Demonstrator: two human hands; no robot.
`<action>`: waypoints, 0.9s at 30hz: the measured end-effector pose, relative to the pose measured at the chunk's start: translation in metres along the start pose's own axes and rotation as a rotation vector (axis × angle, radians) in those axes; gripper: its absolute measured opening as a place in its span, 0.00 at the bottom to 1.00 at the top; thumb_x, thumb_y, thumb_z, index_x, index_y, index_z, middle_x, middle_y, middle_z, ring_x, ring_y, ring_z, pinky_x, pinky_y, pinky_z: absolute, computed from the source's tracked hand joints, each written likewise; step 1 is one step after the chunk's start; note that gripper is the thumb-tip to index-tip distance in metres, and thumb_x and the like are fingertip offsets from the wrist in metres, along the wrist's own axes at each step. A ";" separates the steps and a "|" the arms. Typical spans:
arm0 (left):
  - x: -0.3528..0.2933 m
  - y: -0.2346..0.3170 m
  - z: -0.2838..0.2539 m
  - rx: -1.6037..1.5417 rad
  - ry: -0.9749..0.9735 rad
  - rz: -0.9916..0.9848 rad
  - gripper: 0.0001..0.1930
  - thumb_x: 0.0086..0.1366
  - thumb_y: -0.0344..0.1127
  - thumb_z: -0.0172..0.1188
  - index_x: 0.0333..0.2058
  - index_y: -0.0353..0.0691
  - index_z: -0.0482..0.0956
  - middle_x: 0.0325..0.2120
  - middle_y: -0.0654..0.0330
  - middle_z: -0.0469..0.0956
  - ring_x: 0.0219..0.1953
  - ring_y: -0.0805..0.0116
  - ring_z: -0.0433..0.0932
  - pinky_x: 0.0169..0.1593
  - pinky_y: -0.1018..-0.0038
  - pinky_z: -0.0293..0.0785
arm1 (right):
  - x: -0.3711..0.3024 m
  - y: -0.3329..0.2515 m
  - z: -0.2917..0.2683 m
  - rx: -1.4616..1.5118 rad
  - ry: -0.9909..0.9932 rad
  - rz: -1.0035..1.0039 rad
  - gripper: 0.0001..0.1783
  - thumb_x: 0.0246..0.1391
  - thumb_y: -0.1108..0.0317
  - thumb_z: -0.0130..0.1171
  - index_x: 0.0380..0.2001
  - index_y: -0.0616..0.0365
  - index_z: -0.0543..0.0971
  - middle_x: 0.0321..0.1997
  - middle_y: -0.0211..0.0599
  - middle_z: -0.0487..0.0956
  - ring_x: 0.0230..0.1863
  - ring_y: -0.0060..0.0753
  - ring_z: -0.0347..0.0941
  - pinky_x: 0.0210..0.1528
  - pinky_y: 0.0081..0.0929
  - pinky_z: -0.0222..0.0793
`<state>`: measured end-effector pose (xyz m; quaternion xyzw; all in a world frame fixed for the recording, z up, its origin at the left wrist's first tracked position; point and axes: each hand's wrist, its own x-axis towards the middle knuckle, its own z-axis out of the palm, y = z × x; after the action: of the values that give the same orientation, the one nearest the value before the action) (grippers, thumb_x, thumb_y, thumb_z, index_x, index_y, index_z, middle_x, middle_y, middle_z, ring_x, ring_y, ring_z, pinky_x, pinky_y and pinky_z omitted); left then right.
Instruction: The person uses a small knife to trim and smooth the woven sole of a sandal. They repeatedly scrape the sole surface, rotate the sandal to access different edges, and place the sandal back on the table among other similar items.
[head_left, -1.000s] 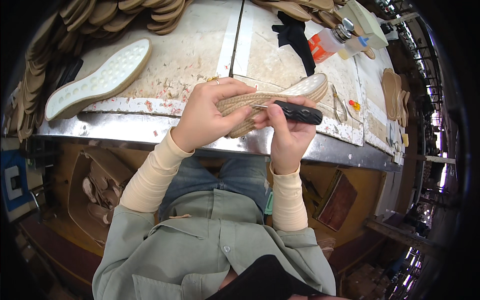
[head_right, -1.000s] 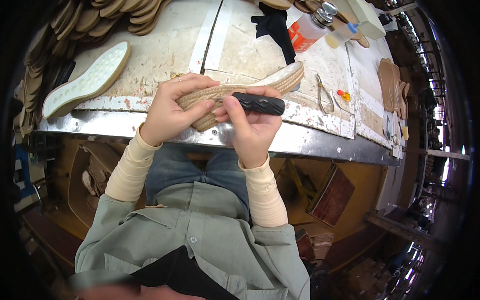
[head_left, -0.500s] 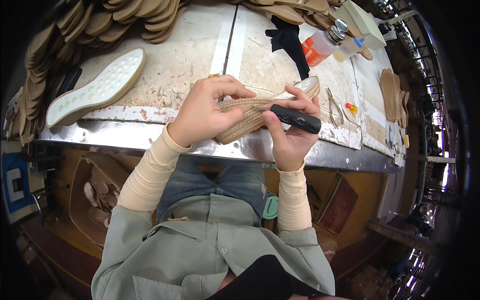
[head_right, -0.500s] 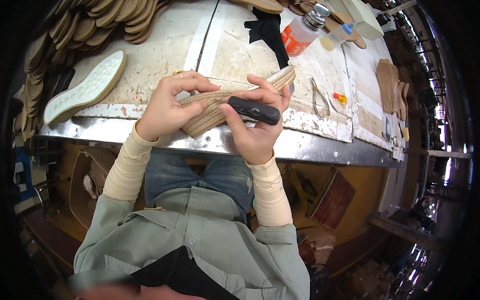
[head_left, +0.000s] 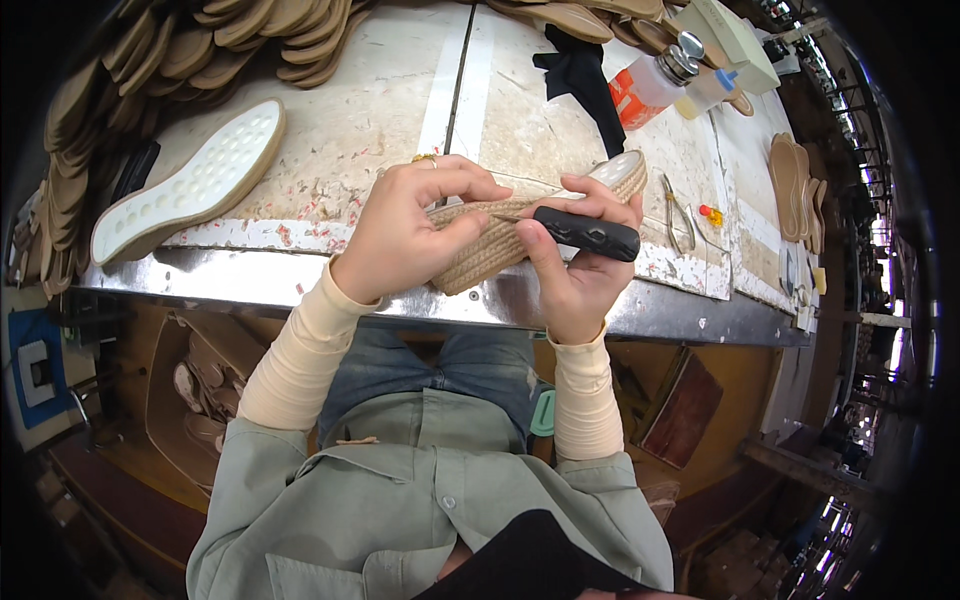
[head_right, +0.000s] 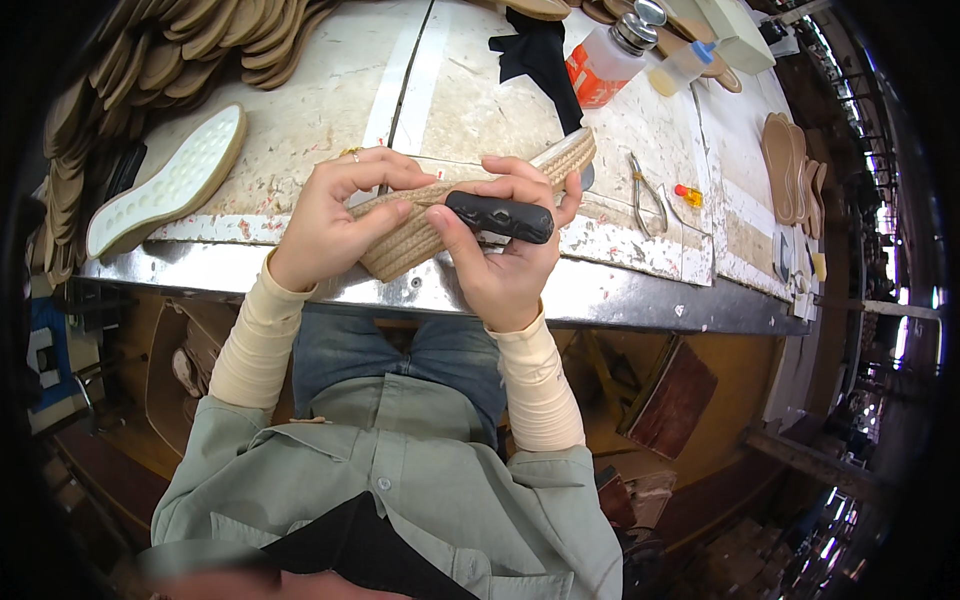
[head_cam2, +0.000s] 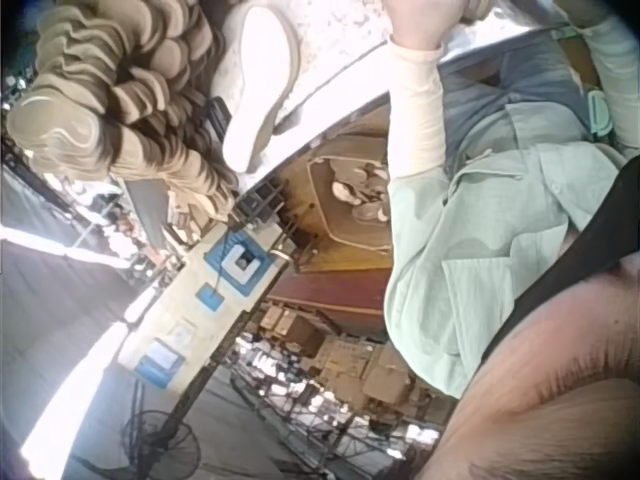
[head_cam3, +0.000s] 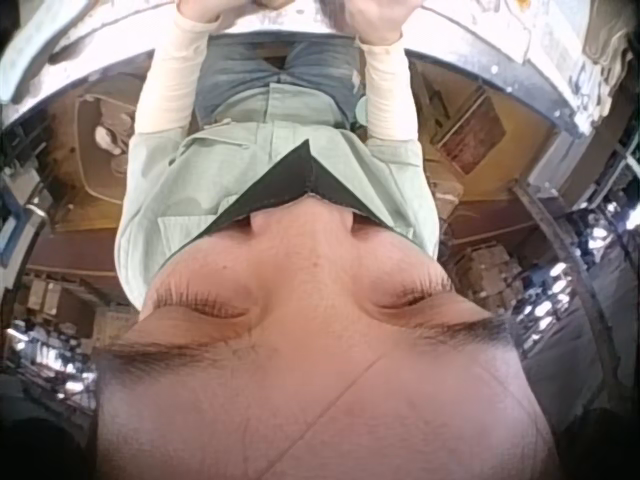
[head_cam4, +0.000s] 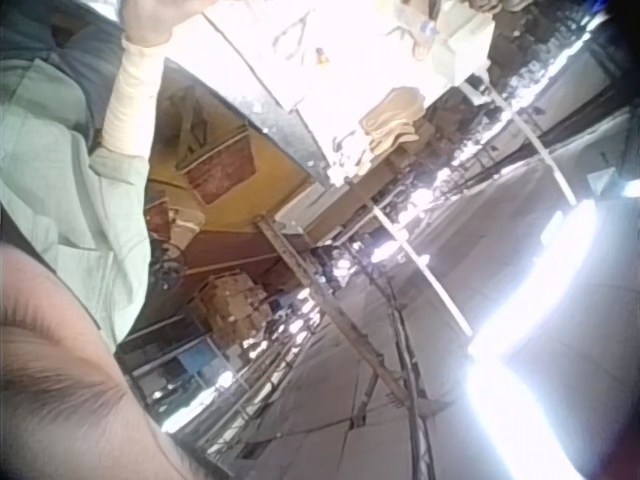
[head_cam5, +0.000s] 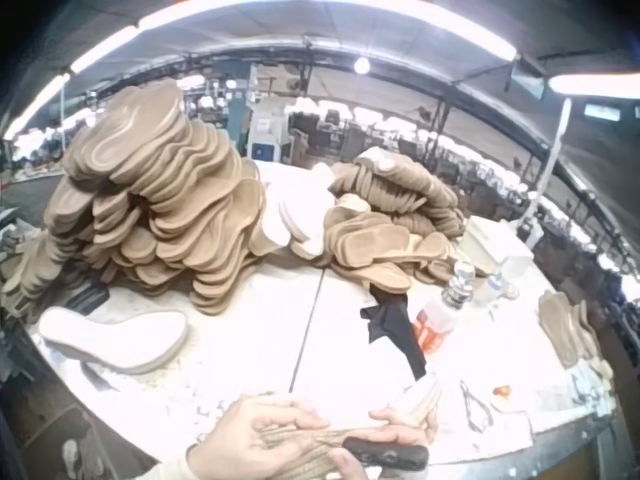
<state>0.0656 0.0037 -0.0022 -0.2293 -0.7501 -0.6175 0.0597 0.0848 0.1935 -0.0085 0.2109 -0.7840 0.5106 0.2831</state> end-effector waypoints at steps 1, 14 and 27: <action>0.000 0.001 0.000 0.001 0.004 0.001 0.12 0.53 0.27 0.59 0.37 0.32 0.84 0.34 0.53 0.83 0.37 0.62 0.82 0.45 0.72 0.75 | 0.000 0.000 0.001 0.008 0.017 0.019 0.18 0.45 0.64 0.74 0.37 0.52 0.78 0.35 0.22 0.80 0.56 0.30 0.71 0.72 0.42 0.26; 0.003 0.005 0.004 -0.015 0.056 -0.047 0.12 0.51 0.27 0.58 0.34 0.31 0.84 0.30 0.52 0.84 0.33 0.66 0.84 0.43 0.73 0.77 | 0.008 -0.002 -0.008 0.365 0.131 0.157 0.19 0.45 0.68 0.73 0.37 0.54 0.74 0.33 0.27 0.83 0.52 0.32 0.71 0.66 0.40 0.45; 0.003 0.005 0.006 0.061 0.035 -0.032 0.12 0.54 0.34 0.65 0.35 0.35 0.85 0.30 0.52 0.84 0.31 0.63 0.82 0.39 0.72 0.75 | 0.003 0.008 -0.007 -0.029 -0.001 -0.023 0.18 0.44 0.64 0.74 0.36 0.51 0.76 0.33 0.22 0.82 0.56 0.31 0.71 0.68 0.39 0.36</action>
<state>0.0657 0.0112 0.0017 -0.2045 -0.7711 -0.5989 0.0697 0.0793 0.2028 -0.0093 0.2159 -0.7889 0.4960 0.2916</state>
